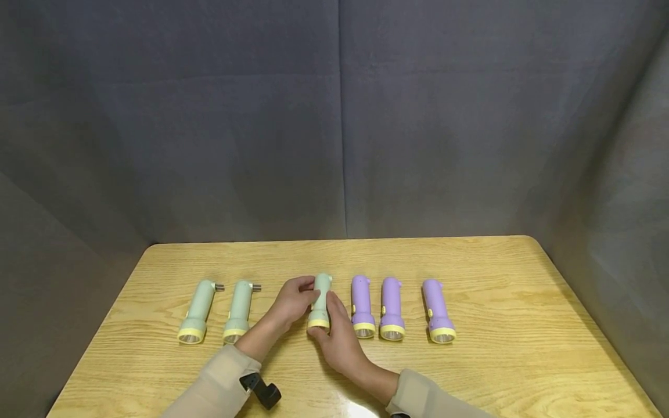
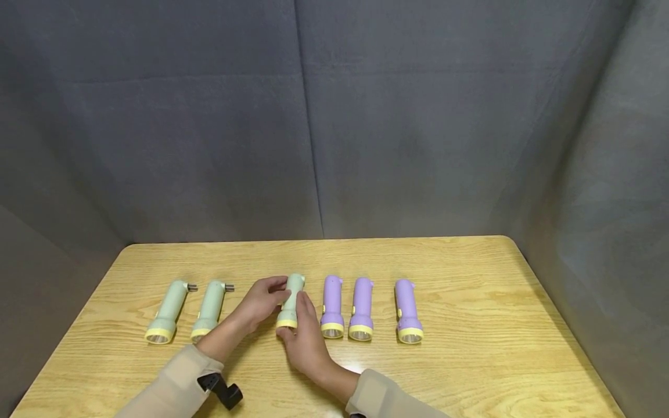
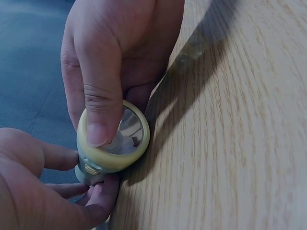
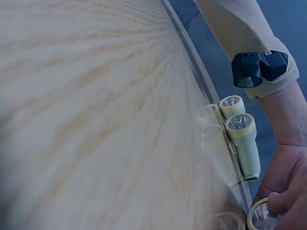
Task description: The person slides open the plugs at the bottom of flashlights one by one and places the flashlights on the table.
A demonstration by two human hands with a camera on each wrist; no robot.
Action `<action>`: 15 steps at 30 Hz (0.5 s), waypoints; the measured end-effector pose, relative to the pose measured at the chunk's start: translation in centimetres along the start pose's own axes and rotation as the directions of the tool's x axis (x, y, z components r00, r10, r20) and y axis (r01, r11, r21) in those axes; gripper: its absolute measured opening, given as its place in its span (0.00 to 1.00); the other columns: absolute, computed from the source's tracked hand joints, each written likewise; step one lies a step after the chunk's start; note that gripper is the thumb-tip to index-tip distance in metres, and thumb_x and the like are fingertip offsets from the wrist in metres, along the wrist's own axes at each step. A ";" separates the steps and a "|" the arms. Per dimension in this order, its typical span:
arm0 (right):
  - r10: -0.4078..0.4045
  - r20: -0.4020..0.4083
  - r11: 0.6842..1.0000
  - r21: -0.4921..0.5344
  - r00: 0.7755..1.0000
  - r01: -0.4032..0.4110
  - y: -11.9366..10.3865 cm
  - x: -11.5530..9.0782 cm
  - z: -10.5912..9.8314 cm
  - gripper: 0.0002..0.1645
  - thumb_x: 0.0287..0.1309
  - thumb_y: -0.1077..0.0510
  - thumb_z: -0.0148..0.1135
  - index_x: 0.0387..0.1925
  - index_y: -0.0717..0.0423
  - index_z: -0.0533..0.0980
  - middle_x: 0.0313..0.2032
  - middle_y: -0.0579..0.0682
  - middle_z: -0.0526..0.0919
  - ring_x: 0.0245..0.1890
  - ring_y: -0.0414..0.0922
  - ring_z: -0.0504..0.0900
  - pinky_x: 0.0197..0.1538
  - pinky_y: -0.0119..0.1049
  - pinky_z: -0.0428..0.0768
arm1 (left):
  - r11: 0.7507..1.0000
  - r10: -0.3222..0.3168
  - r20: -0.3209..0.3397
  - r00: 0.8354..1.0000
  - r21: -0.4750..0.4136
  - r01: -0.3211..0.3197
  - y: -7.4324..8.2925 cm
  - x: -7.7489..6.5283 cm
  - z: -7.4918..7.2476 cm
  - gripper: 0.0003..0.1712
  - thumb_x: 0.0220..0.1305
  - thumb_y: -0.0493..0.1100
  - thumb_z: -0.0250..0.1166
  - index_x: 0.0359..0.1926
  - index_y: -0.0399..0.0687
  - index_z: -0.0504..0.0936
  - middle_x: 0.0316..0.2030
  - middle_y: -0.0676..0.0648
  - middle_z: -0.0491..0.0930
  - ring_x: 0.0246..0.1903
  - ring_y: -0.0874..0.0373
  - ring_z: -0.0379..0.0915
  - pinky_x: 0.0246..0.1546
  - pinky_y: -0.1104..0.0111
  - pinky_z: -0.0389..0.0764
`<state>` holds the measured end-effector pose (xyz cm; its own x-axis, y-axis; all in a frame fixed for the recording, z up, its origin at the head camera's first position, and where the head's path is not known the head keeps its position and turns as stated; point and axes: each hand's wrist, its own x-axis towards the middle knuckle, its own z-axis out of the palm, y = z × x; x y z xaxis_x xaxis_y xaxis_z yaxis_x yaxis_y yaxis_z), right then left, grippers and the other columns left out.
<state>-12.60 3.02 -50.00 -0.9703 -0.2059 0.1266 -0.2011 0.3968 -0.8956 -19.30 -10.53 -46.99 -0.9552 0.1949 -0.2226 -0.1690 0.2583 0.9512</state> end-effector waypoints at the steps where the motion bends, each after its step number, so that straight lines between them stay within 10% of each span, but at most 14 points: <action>1: 0.002 -0.004 1.000 0.005 1.000 -0.002 0.0 0.0 0.0 0.46 0.67 0.66 0.64 0.75 0.77 0.49 0.74 0.75 0.50 0.75 0.68 0.52 0.73 0.60 0.59 | 1.000 0.000 -0.002 1.000 0.005 0.000 0.0 0.0 0.0 0.26 0.75 0.33 0.55 0.69 0.24 0.66 0.60 0.31 0.74 0.61 0.38 0.72 0.59 0.50 0.78; 15: 0.025 0.001 0.998 0.054 1.000 -0.025 -0.6 0.3 -0.3 0.47 0.66 0.63 0.65 0.76 0.74 0.50 0.76 0.71 0.51 0.76 0.64 0.51 0.75 0.56 0.57 | 0.999 0.036 0.015 0.999 0.001 -0.036 0.2 -0.5 -0.7 0.28 0.76 0.34 0.54 0.71 0.23 0.63 0.61 0.31 0.72 0.61 0.37 0.71 0.62 0.46 0.75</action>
<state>-12.81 2.98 -49.31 -0.9750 -0.1967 0.1034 -0.1688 0.3534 -0.9201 -19.05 -11.25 -46.59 -0.9569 0.2187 -0.1912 -0.1338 0.2523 0.9584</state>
